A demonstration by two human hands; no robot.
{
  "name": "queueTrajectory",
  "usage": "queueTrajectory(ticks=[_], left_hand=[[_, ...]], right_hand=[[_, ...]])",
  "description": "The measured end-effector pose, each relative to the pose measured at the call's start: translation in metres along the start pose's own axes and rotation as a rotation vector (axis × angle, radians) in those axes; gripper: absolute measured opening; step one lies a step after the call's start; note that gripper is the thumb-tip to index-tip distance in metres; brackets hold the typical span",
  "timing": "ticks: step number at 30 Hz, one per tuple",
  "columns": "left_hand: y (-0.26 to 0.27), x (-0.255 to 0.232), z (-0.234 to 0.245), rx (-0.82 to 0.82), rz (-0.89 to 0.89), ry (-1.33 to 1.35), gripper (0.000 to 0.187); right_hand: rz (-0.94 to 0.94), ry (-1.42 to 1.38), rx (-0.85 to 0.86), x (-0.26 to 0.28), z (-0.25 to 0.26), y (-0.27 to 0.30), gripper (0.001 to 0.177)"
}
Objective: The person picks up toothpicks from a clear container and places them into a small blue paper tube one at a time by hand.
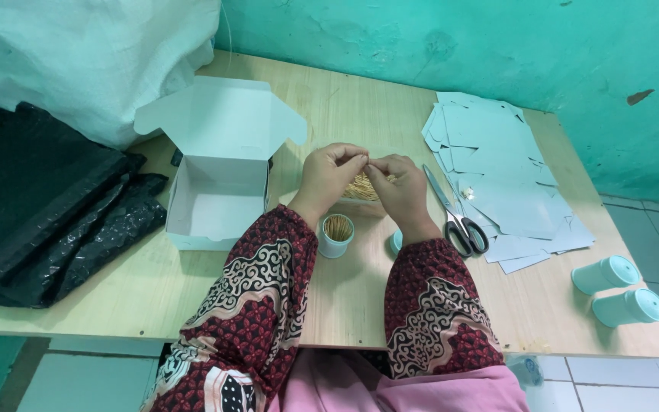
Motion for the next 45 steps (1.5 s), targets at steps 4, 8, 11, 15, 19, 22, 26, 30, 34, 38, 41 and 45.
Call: queueTrajectory(ticks=[4,8,11,15,19,22,26,30,34,38,41,45], left_hand=[[0.001,-0.002,0.0,0.018,-0.008,-0.013,0.017],[0.0,-0.003,0.0,0.019,0.024,0.016,0.017],[0.0,-0.002,-0.002,0.014,0.026,0.033,0.016],[0.002,-0.004,-0.002,0.002,0.03,0.099,0.013],[0.005,-0.008,0.0,-0.035,0.075,0.177,0.012],[0.006,-0.005,-0.001,-0.038,0.062,0.242,0.01],[0.013,-0.011,-0.001,-0.043,0.034,0.232,0.008],[0.019,-0.012,0.001,-0.019,0.039,0.176,0.006],[0.03,-0.017,0.006,0.052,0.038,0.194,0.009],[0.038,-0.019,0.011,0.112,0.037,0.151,0.012],[0.046,-0.026,0.015,0.118,0.027,0.142,0.01],[0.05,-0.028,0.024,0.111,0.077,0.163,0.006]], right_hand=[[-0.026,-0.038,0.044,0.01,0.005,-0.001,0.014],[-0.014,-0.043,0.033,0.015,0.007,0.0,0.015],[0.001,-0.035,0.013,0.014,0.006,0.001,0.014],[-0.017,-0.071,0.031,0.024,0.013,0.0,0.019],[-0.046,-0.062,0.065,0.022,0.02,0.002,0.024],[-0.018,-0.08,0.087,0.03,0.02,0.002,0.025],[-0.002,-0.041,0.119,0.029,0.016,0.004,0.015],[0.011,-0.045,0.154,0.023,0.013,0.01,0.009],[-0.003,-0.205,0.231,0.018,0.013,0.016,0.005],[0.018,-0.297,0.278,0.036,0.016,0.021,0.008],[0.041,-0.31,0.293,0.043,0.014,0.023,0.007],[0.161,-0.248,0.242,0.048,0.018,0.026,0.019]])
Point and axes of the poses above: each hand's wrist, its own y-axis away from the middle knuckle, its own z-axis out of the back of the hand, x = y × z, the point moved 4 cm from there along -y, towards the middle knuckle, and after that the axes turned 4 degrees about y, right-handed, at the moved point
